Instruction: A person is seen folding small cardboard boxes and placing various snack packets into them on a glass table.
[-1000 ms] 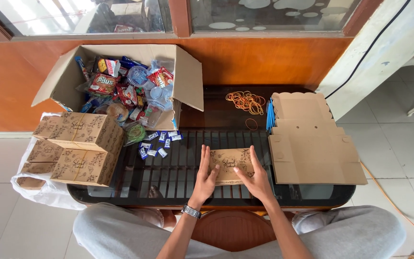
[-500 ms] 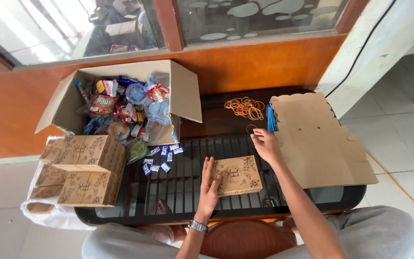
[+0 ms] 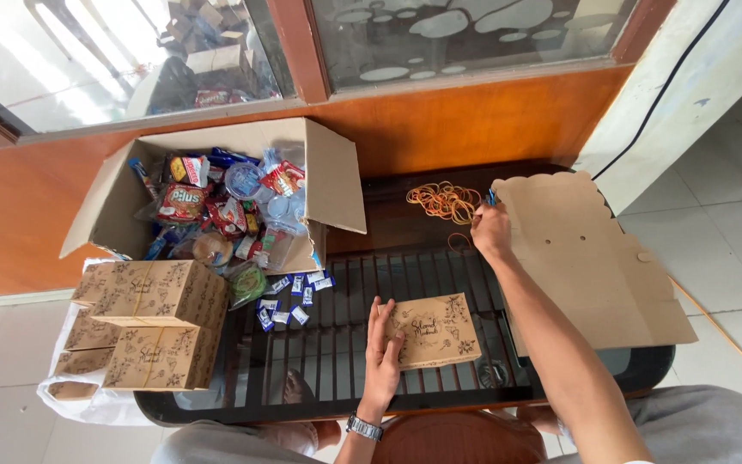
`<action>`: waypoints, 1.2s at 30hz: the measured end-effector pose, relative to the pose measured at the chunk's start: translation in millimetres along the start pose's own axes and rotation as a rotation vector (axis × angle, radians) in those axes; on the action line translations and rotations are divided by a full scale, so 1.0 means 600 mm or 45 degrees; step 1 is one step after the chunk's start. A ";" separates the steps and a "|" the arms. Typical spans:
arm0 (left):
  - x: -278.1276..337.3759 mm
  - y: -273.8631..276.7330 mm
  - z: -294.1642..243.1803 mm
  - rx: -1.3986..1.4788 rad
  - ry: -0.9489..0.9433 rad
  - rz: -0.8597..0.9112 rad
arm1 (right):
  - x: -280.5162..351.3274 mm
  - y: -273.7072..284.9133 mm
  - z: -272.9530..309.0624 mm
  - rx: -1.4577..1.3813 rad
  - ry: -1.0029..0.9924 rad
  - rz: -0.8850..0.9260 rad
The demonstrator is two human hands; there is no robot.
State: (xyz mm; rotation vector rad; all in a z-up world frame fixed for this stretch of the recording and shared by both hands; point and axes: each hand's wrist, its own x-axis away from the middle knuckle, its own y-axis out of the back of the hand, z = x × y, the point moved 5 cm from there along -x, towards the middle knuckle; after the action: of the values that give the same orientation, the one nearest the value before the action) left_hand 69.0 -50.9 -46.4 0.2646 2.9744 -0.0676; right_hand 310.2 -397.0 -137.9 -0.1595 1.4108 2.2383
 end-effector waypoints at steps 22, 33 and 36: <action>0.054 -0.081 -0.155 -0.729 -0.475 -0.247 | 0.413 0.343 0.199 -0.977 -0.574 0.731; 0.070 -0.092 -0.068 0.788 0.334 -0.018 | 0.492 0.261 0.138 -2.330 -0.702 0.512; 0.080 -0.123 -0.112 1.089 0.267 0.122 | 0.487 0.267 0.172 -2.720 -0.810 0.534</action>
State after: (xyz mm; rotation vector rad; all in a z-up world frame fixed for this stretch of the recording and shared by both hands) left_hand -0.7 -111.6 14.9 0.5254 2.9254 -1.3740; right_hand -2.8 -263.9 -60.3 0.1907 -1.6254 2.5710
